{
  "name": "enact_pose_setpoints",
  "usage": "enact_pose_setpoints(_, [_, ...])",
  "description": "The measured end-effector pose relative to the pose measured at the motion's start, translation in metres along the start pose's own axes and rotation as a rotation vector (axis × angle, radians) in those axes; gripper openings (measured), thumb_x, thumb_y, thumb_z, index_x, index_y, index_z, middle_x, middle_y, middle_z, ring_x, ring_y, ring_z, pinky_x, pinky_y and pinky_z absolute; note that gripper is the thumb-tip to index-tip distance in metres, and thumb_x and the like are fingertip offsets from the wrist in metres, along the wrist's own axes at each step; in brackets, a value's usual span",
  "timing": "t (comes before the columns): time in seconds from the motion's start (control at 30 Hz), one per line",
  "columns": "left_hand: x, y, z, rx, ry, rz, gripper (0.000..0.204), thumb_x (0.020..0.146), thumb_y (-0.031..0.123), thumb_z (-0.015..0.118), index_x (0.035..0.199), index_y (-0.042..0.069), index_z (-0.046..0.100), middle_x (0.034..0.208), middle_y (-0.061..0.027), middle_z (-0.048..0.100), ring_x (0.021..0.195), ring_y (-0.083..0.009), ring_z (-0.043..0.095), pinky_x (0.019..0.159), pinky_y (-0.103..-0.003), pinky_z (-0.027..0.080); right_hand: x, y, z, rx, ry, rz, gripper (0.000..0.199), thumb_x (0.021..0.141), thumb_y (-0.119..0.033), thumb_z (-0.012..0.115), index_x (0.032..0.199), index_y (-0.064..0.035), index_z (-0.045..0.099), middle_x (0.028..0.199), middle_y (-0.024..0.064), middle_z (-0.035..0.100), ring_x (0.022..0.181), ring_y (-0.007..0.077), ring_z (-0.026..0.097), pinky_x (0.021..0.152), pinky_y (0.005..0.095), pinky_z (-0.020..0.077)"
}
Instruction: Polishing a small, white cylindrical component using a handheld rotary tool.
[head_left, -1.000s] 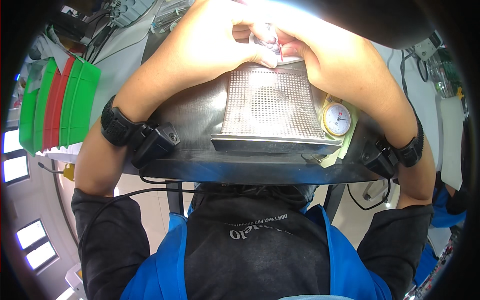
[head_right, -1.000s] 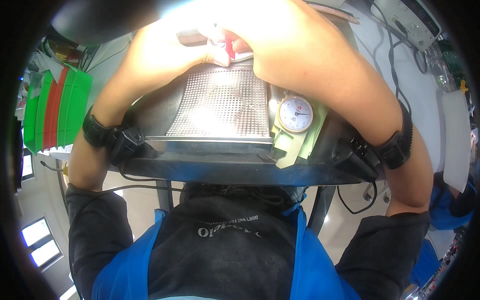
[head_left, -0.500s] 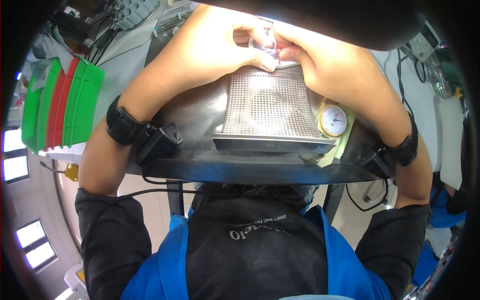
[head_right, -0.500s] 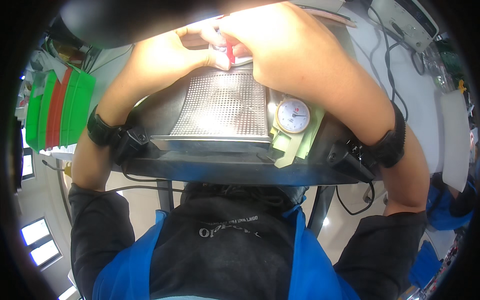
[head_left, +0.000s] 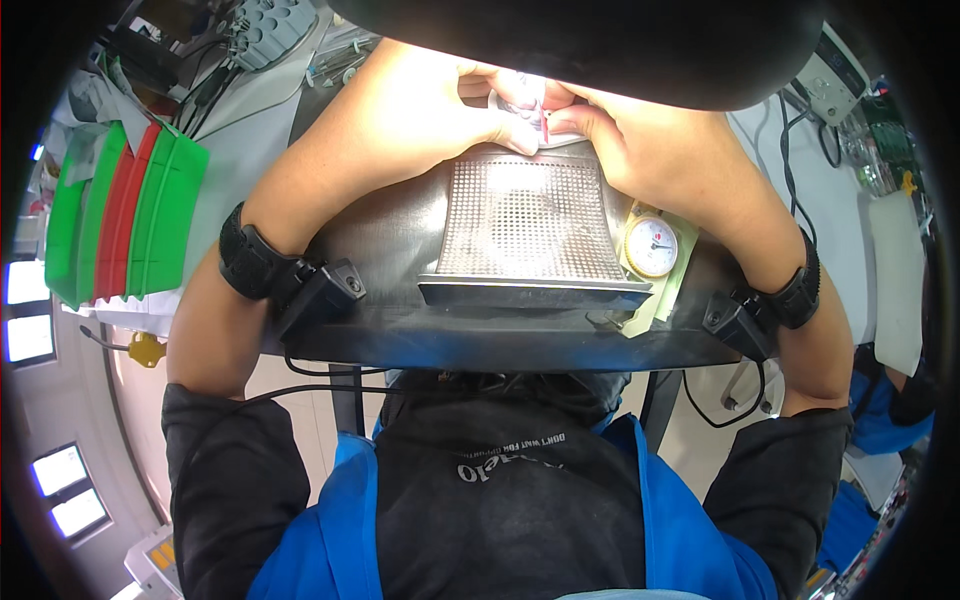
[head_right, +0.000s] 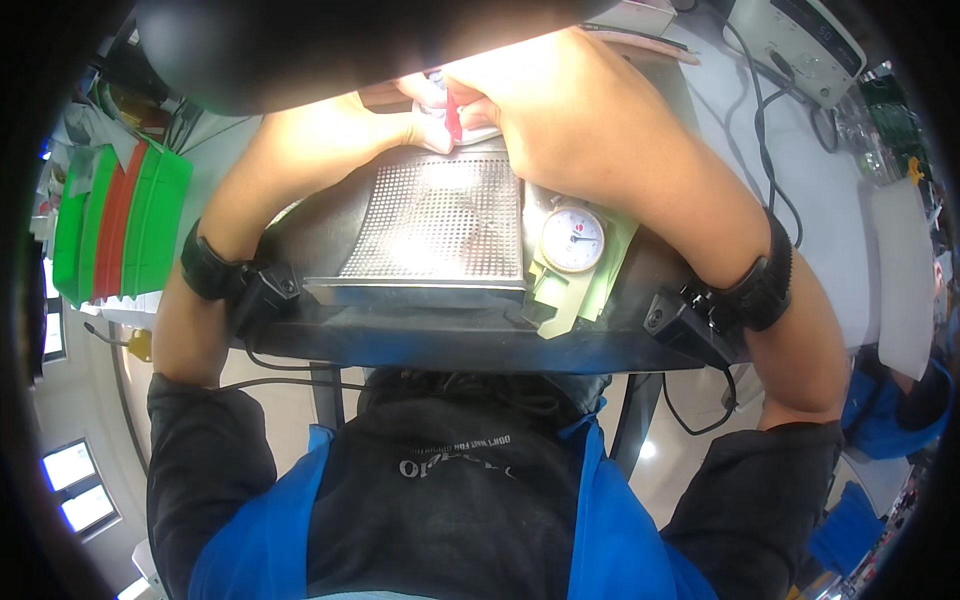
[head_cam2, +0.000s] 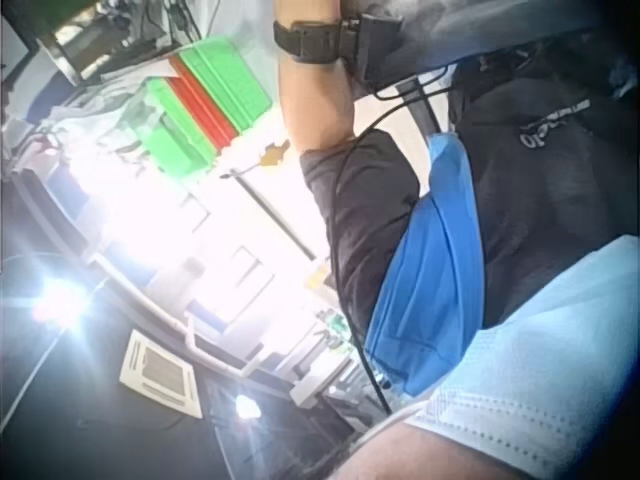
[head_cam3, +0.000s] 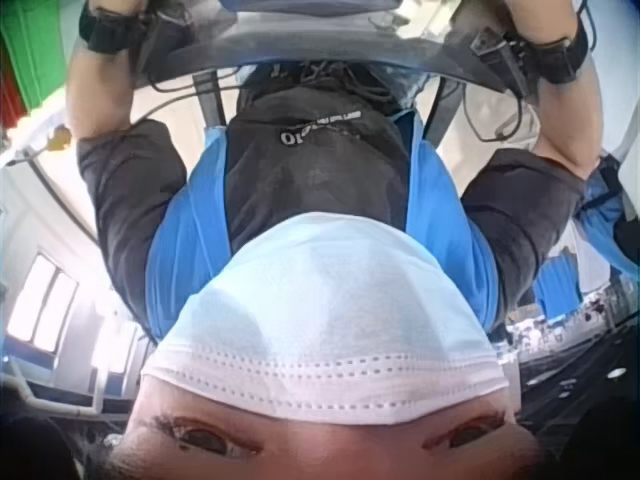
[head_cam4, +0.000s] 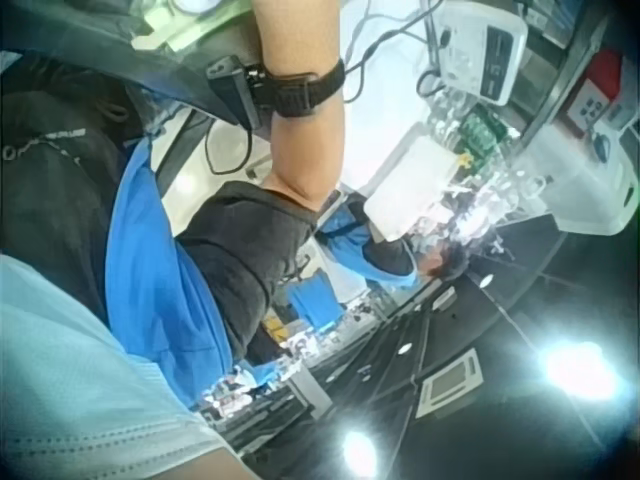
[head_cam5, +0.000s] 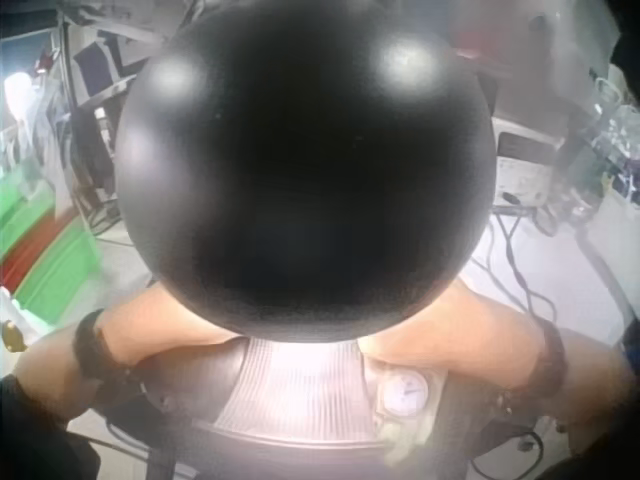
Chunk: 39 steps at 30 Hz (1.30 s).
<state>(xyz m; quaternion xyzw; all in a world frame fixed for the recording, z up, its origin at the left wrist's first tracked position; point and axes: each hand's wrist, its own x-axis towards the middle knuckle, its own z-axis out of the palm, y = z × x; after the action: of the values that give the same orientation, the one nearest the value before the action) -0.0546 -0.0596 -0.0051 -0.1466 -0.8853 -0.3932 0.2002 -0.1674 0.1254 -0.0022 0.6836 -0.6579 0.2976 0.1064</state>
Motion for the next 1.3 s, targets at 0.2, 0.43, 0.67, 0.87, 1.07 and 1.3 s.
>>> enact_pose_setpoints(0.2, [-0.005,0.007,0.003,-0.040,-0.079,-0.235,0.027,0.070,0.017,0.082,0.092,0.005,0.071,0.090,-0.0071,0.070,0.087,-0.0183,0.067,0.084,-0.030,0.051,-0.005,0.009,0.004,-0.078,0.008,-0.017,0.013,0.080,-0.009,0.065,0.092,-0.0030,0.066,0.079,0.0137,0.066,0.070,0.0319,0.063,0.067,0.0358,0.0497])
enact_pose_setpoints(0.43, [-0.013,0.005,0.003,0.193,0.079,-0.007,0.029,0.070,0.015,0.082,0.092,0.002,0.069,0.091,-0.0096,0.070,0.084,-0.0204,0.067,0.081,-0.030,0.052,-0.011,0.017,-0.001,-0.158,-0.014,-0.125,0.013,0.085,-0.007,0.061,0.095,0.0003,0.065,0.084,0.0162,0.065,0.065,0.0295,0.061,0.058,0.0366,0.0482])
enact_pose_setpoints(0.67, [-0.020,0.019,0.022,-0.286,0.359,0.042,0.013,0.077,0.009,0.076,0.087,0.000,0.073,0.079,-0.0074,0.071,0.069,-0.0105,0.065,0.065,-0.023,0.050,-0.026,0.009,-0.021,0.248,-0.048,0.282,0.019,0.086,-0.009,0.068,0.103,0.0011,0.068,0.096,0.0098,0.070,0.086,0.0172,0.066,0.076,0.0267,0.0528])
enact_pose_setpoints(0.87, [-0.023,0.032,0.033,-0.549,0.376,-0.154,0.013,0.078,0.003,0.075,0.089,0.000,0.072,0.084,-0.0091,0.071,0.075,-0.0092,0.065,0.066,-0.023,0.051,-0.030,0.008,-0.018,0.349,-0.021,0.344,0.019,0.087,-0.010,0.068,0.101,0.0017,0.068,0.095,0.0091,0.070,0.083,0.0169,0.066,0.075,0.0265,0.0528])
enact_pose_setpoints(1.07, [-0.022,0.035,0.035,-0.475,0.404,-0.110,0.013,0.080,0.002,0.072,0.091,-0.005,0.070,0.084,-0.0107,0.071,0.076,-0.0115,0.066,0.068,-0.024,0.053,-0.036,0.012,-0.006,0.316,0.032,0.363,0.018,0.085,-0.009,0.070,0.099,0.0028,0.068,0.094,0.0101,0.070,0.083,0.0166,0.067,0.075,0.0270,0.0529])
enact_pose_setpoints(1.3, [-0.030,0.045,0.019,-0.692,0.170,-0.273,0.022,0.087,0.001,0.062,0.109,-0.004,0.064,0.097,-0.0153,0.070,0.092,-0.0206,0.067,0.086,-0.032,0.052,-0.030,0.010,0.002,0.205,0.343,0.187,0.012,0.088,-0.007,0.064,0.096,0.0013,0.068,0.081,0.0075,0.067,0.067,0.0148,0.062,0.058,0.0247,0.0492])
